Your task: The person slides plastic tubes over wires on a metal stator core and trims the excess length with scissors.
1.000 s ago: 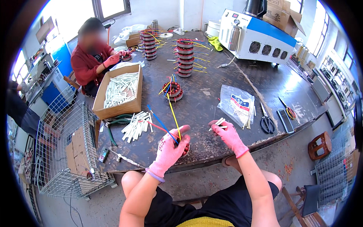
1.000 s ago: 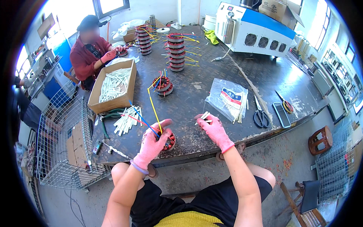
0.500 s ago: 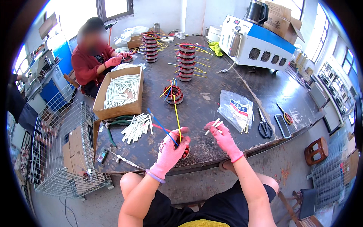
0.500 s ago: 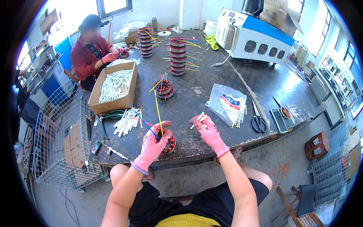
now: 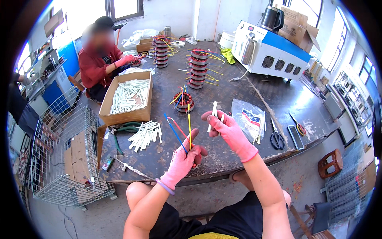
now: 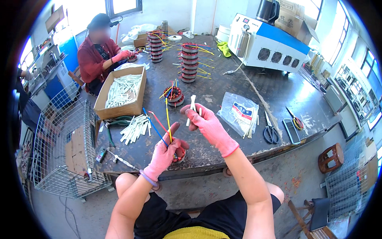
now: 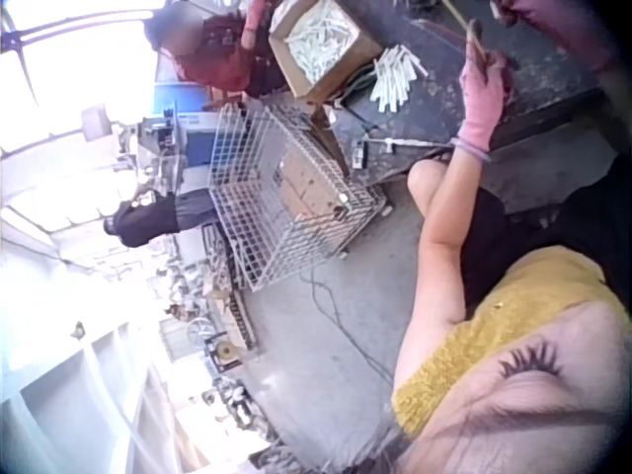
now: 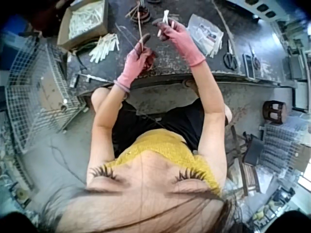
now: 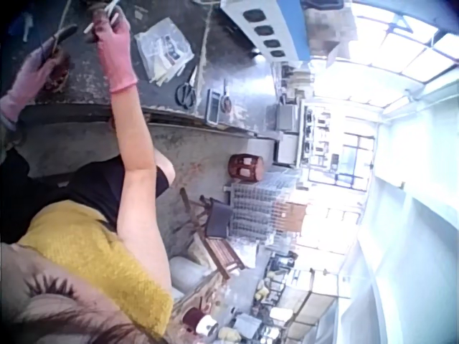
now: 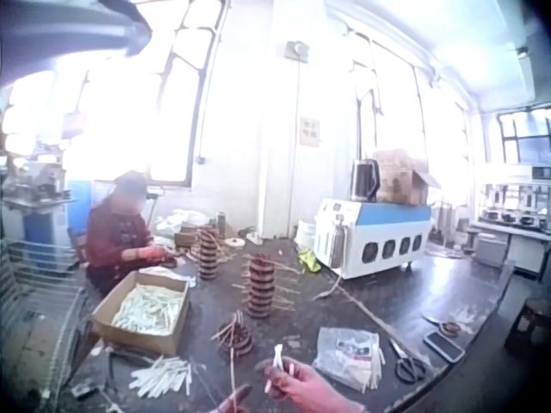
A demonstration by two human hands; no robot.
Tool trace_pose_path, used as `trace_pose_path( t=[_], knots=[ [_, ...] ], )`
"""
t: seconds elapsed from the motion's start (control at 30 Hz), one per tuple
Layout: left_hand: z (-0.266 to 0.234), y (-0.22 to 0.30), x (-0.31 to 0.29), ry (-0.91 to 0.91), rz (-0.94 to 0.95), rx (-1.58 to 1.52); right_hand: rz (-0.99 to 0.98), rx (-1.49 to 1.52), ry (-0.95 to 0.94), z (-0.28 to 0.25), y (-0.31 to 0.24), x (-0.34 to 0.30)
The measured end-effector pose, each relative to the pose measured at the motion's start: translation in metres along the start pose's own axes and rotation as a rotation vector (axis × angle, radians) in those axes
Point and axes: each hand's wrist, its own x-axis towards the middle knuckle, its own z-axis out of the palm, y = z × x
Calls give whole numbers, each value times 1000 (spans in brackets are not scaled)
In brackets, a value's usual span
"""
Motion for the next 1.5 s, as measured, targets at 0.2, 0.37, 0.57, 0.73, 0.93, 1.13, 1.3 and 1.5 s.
trace_pose_path(
  t=[0.2, 0.37, 0.57, 0.73, 0.93, 1.13, 1.3, 1.5],
  knots=[
    [-3, -4, -2, -36, -16, -104, -8, 107, 36, 3, 15, 14],
    [-5, 1, -5, -63, -21, -102, 51, 163, 27, -9, -6, 22],
    [-5, 1, -5, -59, -29, -139, 184, 220, 33, -11, -3, 10],
    [-6, 1, -5, -69, -30, -109, 149, 116, 10, 3, -14, 6],
    [-4, 3, -4, -77, -55, -77, -186, -257, 237, 21, -10, 9],
    [-6, -1, -6, -81, -51, -117, -15, 53, 87, -16, -27, 5],
    [-6, 0, -6, -91, -53, -117, -16, 53, 100, -20, -50, 6],
    [-7, -3, -5, -92, -47, -143, 11, -17, 124, -14, -48, 8]
  ],
)
